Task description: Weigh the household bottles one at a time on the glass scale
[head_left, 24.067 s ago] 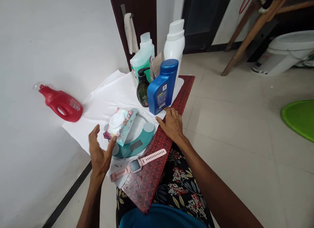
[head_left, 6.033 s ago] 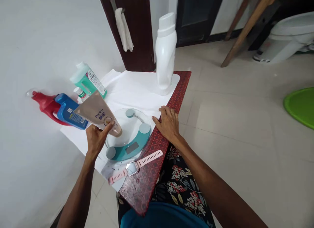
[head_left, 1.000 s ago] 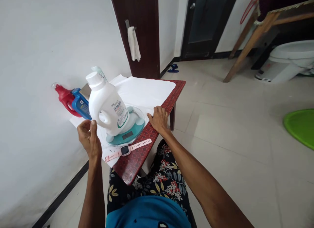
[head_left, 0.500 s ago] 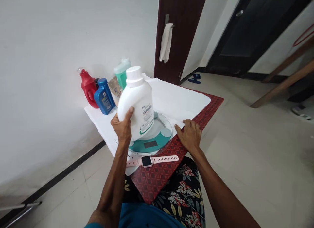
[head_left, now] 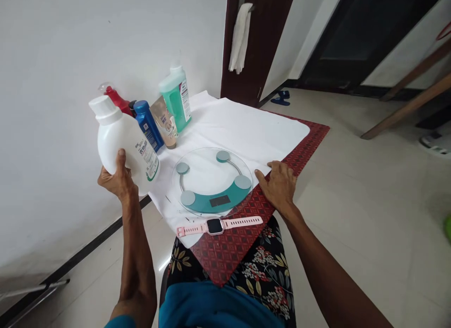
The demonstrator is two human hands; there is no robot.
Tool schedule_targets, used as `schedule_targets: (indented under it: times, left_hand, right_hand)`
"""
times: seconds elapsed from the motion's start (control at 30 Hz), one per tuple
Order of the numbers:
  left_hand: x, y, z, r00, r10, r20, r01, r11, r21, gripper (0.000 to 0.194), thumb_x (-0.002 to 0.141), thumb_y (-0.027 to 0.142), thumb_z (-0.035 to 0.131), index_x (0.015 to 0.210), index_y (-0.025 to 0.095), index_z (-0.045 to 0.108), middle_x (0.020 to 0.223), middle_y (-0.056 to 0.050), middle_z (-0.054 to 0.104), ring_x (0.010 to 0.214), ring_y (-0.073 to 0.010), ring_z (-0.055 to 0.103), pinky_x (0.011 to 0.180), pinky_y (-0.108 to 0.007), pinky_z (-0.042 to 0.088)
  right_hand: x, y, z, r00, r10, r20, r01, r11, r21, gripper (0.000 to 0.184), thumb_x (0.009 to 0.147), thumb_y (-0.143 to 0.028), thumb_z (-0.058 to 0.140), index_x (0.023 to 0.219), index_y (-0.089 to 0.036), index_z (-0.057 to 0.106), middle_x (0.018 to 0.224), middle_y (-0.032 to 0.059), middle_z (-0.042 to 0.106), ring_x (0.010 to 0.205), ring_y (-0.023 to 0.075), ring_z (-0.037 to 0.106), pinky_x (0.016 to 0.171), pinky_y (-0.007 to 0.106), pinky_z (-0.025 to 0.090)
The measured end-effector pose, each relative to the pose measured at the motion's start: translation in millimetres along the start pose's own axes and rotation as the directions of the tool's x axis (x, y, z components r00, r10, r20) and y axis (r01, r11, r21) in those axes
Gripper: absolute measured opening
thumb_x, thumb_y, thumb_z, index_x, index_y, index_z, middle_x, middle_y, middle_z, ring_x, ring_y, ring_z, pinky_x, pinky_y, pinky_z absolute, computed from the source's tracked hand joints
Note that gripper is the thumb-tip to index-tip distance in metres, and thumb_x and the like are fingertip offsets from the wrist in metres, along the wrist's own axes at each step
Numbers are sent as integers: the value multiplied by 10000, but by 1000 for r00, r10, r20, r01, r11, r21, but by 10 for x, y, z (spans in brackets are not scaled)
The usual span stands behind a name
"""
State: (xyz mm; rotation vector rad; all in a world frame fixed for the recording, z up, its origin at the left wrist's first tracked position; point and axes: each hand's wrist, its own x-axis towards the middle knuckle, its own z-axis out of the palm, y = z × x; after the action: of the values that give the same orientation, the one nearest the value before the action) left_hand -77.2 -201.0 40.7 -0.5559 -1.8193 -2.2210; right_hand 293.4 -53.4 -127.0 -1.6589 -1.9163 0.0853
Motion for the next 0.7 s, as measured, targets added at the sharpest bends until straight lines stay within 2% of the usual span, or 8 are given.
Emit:
schedule_targets:
  times: [0.2,0.33,0.5,0.63,0.7]
  left_hand:
    - [1,-315,103,998,-58,-18,58,998,-20,521,723,616,820,657,211,498,595,49,409,529,-102,370,485,-268,303]
    - [-123,-422,315,999,-45,23,46,998,-49,508,717,607,868,699,194,573,641,43,449,587,-115,421,545,-274,361]
    - [-187,-517,570,1000,1,-18,-2,999,-39,526,711,612,881,703,195,560,674,49,442,677,-126,439,619,-273,387]
    - [-163,-557,565,998,57,40,-58,998,18,538,801,682,770,776,220,494,737,39,474,733,-150,491,684,-287,454]
    - [-176,-576,472,985,151,87,-153,988,21,514,844,688,721,904,221,512,857,13,530,825,-177,546,798,-324,510]
  right_hand:
    - [0,19,10,1000,-13,9,13,1000,-14,489,1040,-493,484,1317,-119,633,1340,255,651,1225,428,571,1038,587,466]
    - [-2,50,25,1000,-27,-12,26,999,-24,470,1032,-514,485,1277,-142,638,1309,239,660,1192,419,576,1018,579,469]
    - [-8,79,2,999,-36,-2,36,999,-29,462,1039,-536,488,1276,-167,634,1302,213,673,1200,401,590,1018,549,472]
    - [-20,61,-2,999,-38,0,38,999,-24,480,1049,-550,459,1270,-160,631,1325,222,673,1190,402,597,998,546,477]
    - [-37,62,20,999,-44,-11,44,999,-8,474,1051,-557,455,1264,-172,631,1318,214,676,1178,395,600,994,541,480]
